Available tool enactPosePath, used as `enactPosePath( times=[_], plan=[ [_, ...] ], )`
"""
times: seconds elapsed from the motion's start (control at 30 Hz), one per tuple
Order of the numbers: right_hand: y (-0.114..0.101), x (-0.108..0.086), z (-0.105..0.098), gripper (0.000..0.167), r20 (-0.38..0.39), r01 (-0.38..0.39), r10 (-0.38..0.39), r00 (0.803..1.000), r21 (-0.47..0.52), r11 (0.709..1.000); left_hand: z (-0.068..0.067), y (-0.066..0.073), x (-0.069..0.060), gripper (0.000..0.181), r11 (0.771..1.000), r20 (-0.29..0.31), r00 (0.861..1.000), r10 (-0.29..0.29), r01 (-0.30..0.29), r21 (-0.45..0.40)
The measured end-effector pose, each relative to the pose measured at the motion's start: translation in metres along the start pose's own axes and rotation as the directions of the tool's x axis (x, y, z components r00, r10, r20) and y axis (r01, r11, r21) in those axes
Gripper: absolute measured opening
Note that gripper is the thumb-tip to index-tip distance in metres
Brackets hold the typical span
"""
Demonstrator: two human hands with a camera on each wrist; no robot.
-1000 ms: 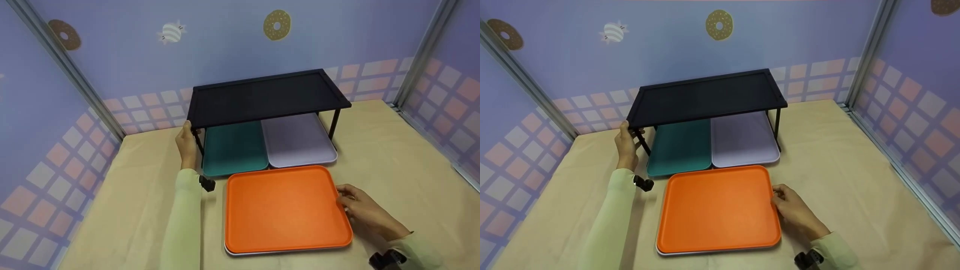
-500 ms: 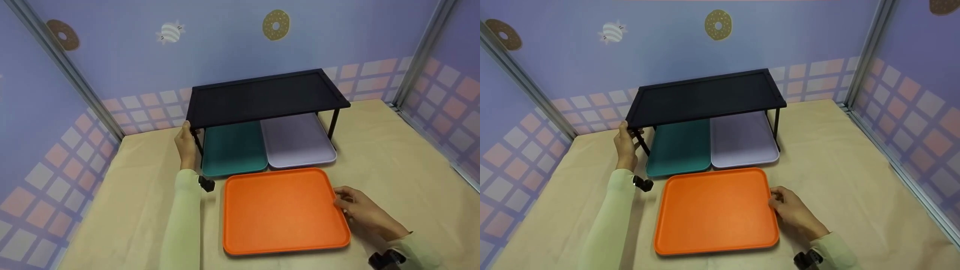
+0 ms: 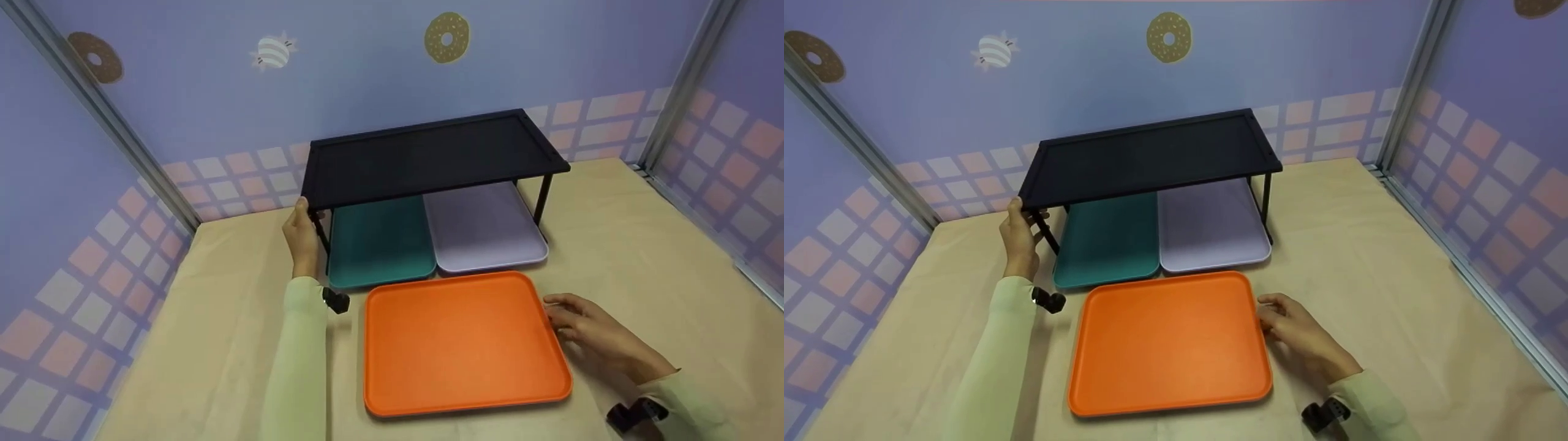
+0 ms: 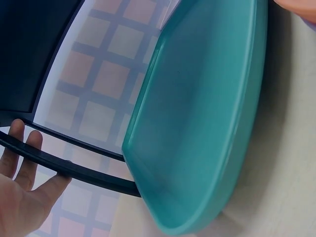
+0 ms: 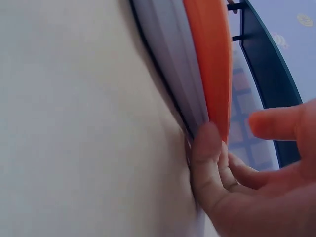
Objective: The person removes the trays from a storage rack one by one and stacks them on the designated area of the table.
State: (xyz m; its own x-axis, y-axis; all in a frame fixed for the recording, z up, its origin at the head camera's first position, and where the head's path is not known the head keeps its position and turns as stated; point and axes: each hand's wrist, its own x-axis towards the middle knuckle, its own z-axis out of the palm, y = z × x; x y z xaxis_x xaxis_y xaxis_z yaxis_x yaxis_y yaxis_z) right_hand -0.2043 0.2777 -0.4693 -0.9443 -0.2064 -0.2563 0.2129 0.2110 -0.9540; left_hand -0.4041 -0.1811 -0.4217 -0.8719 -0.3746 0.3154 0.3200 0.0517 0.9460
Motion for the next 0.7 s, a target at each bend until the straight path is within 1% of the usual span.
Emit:
enactPosePath(
  times=[0.1,0.17,0.23,0.33,0.37,0.43,0.53,0.6,0.63,0.7],
  plan=[
    [-0.003,0.005,-0.007,0.062,0.006,0.027,-0.027,1.000,0.110,0.994,-0.003,0.005,-0.002,0.047,0.999,0.017,1.000,-0.011,0.012,-0.036],
    [-0.005,0.009,-0.011,0.062,0.002,0.050,-0.051,0.999,0.172,0.984,-0.004,0.010,-0.004,0.044,0.998,0.032,0.999,-0.015,0.017,-0.061],
    [-0.008,0.015,-0.013,0.063,-0.016,0.065,-0.063,0.998,0.214,0.975,-0.004,0.015,-0.006,0.043,0.998,0.045,0.999,-0.013,0.016,-0.061],
    [-0.015,0.028,-0.011,0.065,-0.031,0.052,-0.046,0.998,0.246,0.968,-0.004,0.018,-0.007,0.042,0.998,0.049,0.999,-0.006,0.008,-0.058],
    [-0.018,0.033,-0.010,0.065,-0.038,0.045,-0.036,0.999,0.251,0.967,-0.004,0.017,-0.006,0.042,0.998,0.046,0.999,-0.003,0.006,-0.059],
    [-0.023,0.043,-0.007,0.057,-0.052,0.014,-0.001,0.999,0.250,0.968,-0.003,0.012,-0.004,0.042,0.998,0.041,0.999,-0.003,0.006,-0.064],
    [-0.027,0.056,-0.004,0.036,-0.072,-0.032,0.051,0.996,0.247,0.968,-0.002,0.004,-0.002,0.045,0.999,0.030,0.999,-0.018,0.019,-0.047],
    [-0.030,0.063,-0.003,0.024,-0.081,-0.072,0.098,0.992,0.275,0.959,0.000,0.002,-0.001,0.048,0.999,0.021,1.000,-0.023,0.023,-0.032],
    [-0.032,0.066,-0.002,0.023,-0.081,-0.090,0.120,0.989,0.297,0.951,0.000,0.001,0.000,0.050,0.999,0.016,1.000,-0.022,0.022,-0.023],
    [-0.036,0.072,-0.001,0.025,-0.077,-0.121,0.159,0.984,0.358,0.926,0.001,0.001,0.000,0.053,1.000,0.010,1.000,-0.003,0.003,-0.021]
  ],
)
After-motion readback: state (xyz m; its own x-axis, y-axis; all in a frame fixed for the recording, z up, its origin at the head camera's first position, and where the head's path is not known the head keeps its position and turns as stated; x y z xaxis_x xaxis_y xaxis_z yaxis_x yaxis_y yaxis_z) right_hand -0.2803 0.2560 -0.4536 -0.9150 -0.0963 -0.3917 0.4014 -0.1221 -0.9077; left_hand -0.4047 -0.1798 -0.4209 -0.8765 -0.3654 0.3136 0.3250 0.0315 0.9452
